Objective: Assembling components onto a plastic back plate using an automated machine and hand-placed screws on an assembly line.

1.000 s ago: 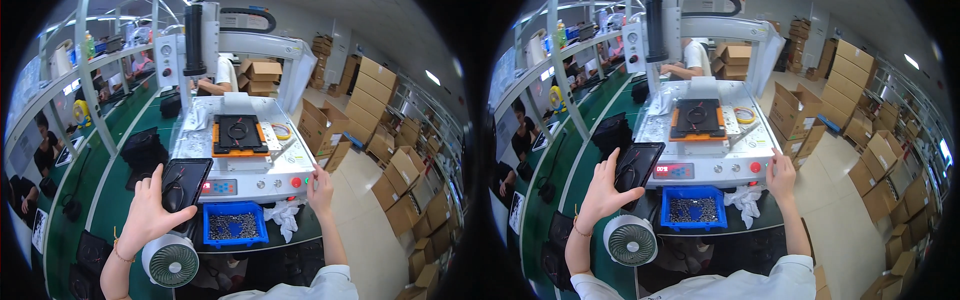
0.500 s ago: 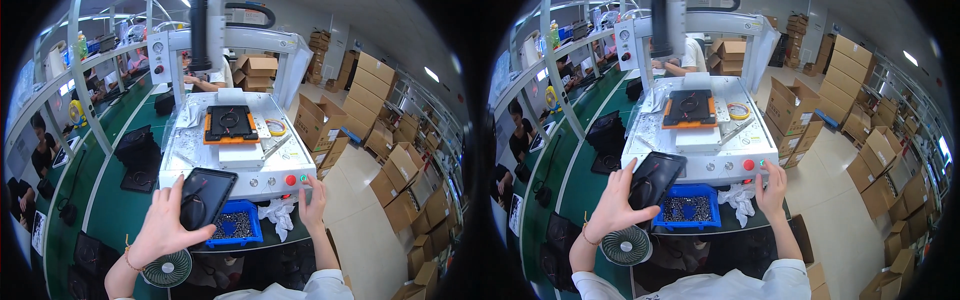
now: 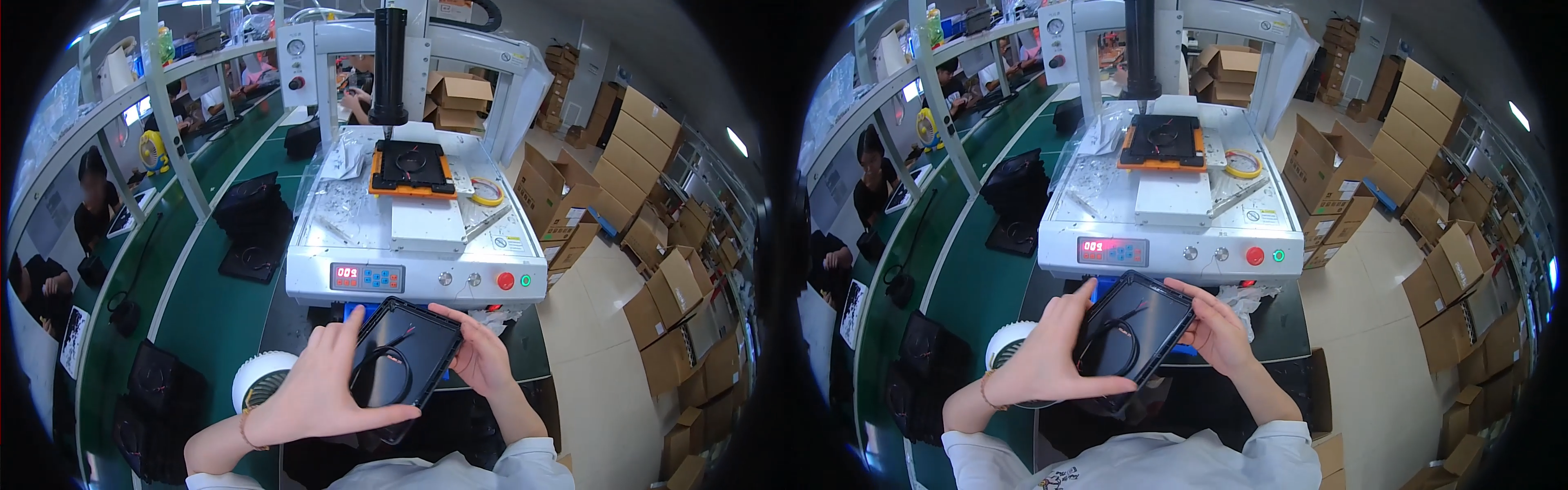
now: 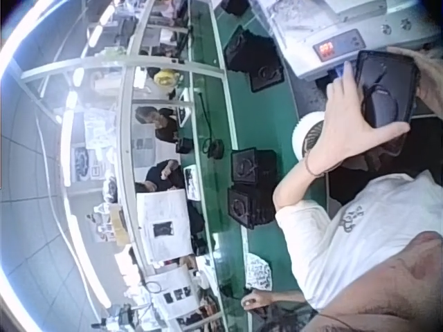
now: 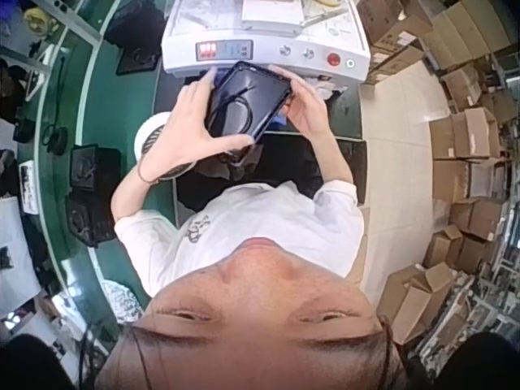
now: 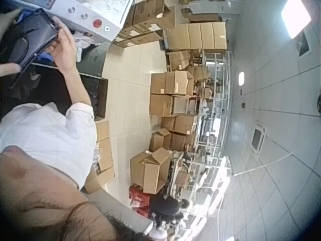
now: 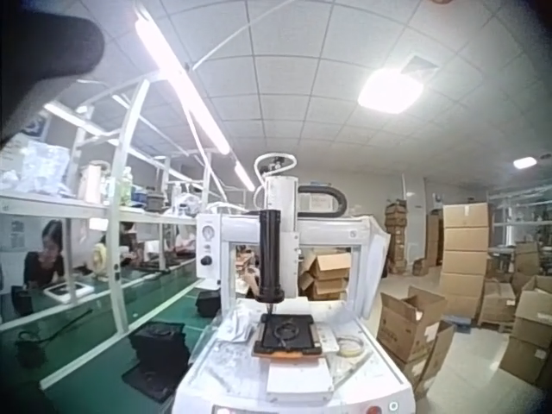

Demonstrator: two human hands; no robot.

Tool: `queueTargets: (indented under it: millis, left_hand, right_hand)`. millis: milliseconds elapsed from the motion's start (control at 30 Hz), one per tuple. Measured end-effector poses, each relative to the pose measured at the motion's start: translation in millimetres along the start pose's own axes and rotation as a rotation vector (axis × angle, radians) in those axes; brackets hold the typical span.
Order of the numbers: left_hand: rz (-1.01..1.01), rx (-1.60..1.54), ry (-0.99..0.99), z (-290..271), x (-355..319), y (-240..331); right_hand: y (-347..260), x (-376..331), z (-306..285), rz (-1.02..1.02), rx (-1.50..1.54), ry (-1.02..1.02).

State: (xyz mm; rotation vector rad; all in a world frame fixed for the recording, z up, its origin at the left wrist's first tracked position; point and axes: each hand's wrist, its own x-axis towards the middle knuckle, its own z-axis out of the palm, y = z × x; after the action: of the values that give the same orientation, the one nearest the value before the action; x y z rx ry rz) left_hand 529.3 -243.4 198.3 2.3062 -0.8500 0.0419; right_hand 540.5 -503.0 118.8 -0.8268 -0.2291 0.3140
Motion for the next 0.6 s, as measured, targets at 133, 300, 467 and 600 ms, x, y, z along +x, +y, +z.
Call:
queueTargets:
  millis: [133,300,467,600]
  left_hand:
    - [-0.401,-0.95,0.1,-0.5,-16.8,-24.0]
    - [-0.612,-2.223,-0.031,49.3,-51.2,-16.5]
    - [-0.542,-2.264,-0.353,80.6,-36.9,-12.1]
    - [-0.574,-2.247,-0.323,88.4,-35.7,-8.2]
  right_hand:
    - [-3.7,-5.8,3.7,0.012,0.051,-0.011]
    - [-3.7,-11.0,9.7,0.025,0.094,-0.123]
    - [-1.8,-2.3,8.3,-0.095,-0.558,-0.099]
    - [-19.6,4.7,23.2,-0.559,-1.53,-0.21]
